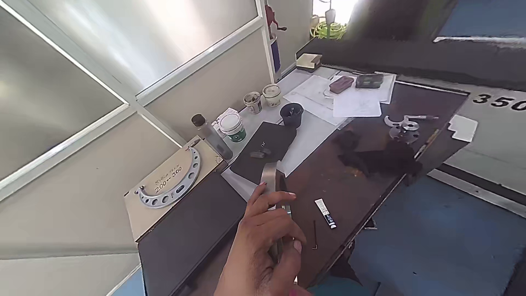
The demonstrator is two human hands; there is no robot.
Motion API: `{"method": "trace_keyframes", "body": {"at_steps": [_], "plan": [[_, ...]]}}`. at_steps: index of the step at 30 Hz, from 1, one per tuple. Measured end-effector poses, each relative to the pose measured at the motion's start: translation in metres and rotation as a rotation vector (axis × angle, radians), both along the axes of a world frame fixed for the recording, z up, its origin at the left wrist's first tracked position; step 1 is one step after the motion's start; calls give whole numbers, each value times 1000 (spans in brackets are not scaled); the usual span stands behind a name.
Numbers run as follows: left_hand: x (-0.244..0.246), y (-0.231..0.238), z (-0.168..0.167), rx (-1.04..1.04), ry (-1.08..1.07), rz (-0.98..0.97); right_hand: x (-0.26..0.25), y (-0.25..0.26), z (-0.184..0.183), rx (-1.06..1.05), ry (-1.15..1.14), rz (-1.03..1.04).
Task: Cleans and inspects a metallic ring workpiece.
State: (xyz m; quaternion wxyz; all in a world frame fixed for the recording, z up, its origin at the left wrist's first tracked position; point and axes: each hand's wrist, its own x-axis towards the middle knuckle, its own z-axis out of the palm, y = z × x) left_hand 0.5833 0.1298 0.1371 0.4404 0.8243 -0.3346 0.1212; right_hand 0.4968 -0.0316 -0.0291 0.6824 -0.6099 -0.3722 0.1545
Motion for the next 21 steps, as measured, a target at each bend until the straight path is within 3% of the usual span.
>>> {"method": "trace_keyframes", "body": {"at_steps": [3,6,8,13,15,21], "plan": [[11,-2,-1,-36,21,-7,39,-9,-64,-146,-364,27],[20,-2,-3,-63,27,19,104,-8,-93,-330,-764,-117],[25,-3,-4,-53,27,24,151,-7,-88,-434,-913,-157],[26,-5,-2,-65,20,8,227,15,-63,-408,-1293,-449],[26,-1,-4,-103,23,-16,223,21,-64,-425,-1280,-501],[29,0,-5,-148,31,-80,120,10,-88,-320,-760,-375]]}}
